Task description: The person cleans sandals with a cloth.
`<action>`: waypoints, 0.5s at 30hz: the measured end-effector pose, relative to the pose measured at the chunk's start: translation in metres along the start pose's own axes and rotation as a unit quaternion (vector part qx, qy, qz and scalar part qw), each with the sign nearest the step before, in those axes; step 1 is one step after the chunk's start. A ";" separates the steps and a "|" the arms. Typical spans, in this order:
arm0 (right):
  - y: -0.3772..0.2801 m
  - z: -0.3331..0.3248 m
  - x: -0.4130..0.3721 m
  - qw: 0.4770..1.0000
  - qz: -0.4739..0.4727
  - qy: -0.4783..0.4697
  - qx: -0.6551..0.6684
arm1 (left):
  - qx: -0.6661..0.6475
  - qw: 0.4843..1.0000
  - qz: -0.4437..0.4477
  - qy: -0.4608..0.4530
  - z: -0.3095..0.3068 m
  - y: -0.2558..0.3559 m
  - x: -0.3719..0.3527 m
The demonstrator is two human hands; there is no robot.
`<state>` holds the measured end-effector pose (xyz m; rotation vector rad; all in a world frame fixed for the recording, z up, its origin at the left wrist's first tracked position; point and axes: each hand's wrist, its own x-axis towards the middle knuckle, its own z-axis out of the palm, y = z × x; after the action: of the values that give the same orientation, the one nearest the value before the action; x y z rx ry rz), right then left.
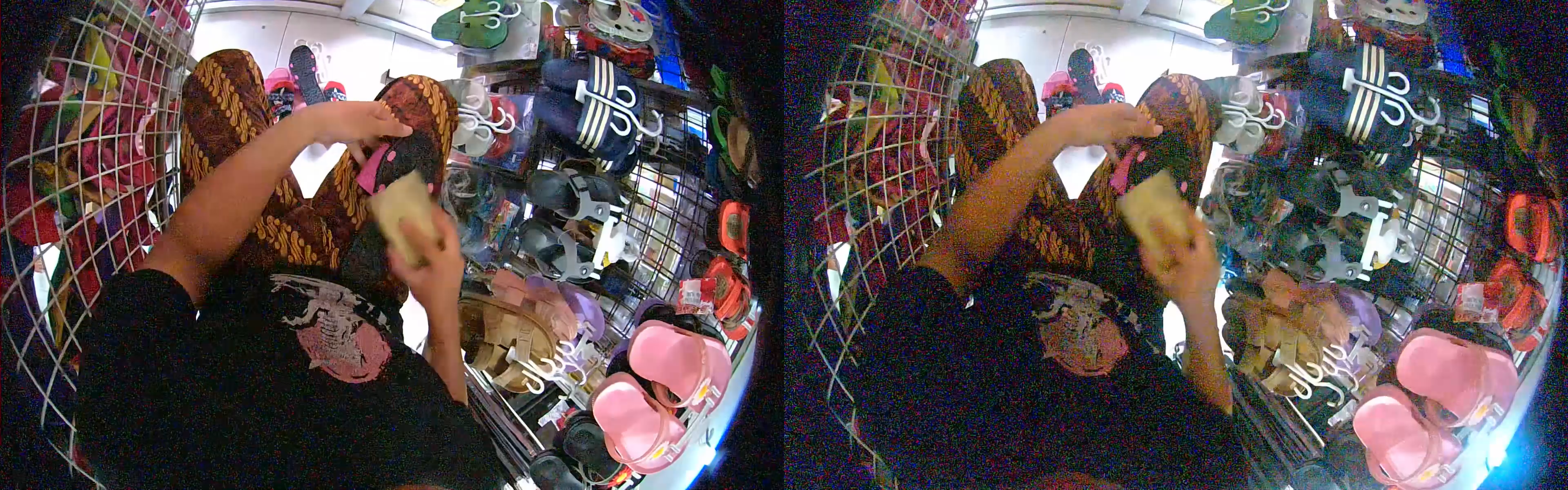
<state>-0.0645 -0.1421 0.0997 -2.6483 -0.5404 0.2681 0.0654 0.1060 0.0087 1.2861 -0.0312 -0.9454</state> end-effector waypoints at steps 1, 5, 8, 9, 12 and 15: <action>0.005 0.004 0.015 0.996 -0.011 0.084 0.000 | 0.022 1.000 0.003 -0.020 0.000 0.002 -0.001; 0.003 0.002 0.055 0.993 0.047 0.103 0.029 | 0.094 0.988 0.112 -0.043 -0.004 -0.023 0.015; -0.006 0.009 0.025 0.997 -0.049 0.045 -0.024 | 0.089 0.991 0.098 -0.018 -0.003 -0.010 0.000; -0.014 0.008 0.008 0.999 -0.038 0.003 -0.006 | 0.080 0.995 0.048 -0.019 -0.005 -0.006 0.002; -0.020 0.001 0.002 0.999 -0.031 -0.032 -0.026 | 0.006 0.998 -0.031 -0.052 -0.008 0.001 0.005; 0.004 0.013 0.037 0.995 -0.009 0.102 -0.021 | 0.048 0.997 0.039 -0.046 -0.010 -0.009 0.010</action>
<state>-0.0334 -0.1251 0.0829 -2.6687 -0.5069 -0.0198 0.0717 0.1082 -0.0071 1.3192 -0.2002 -0.9444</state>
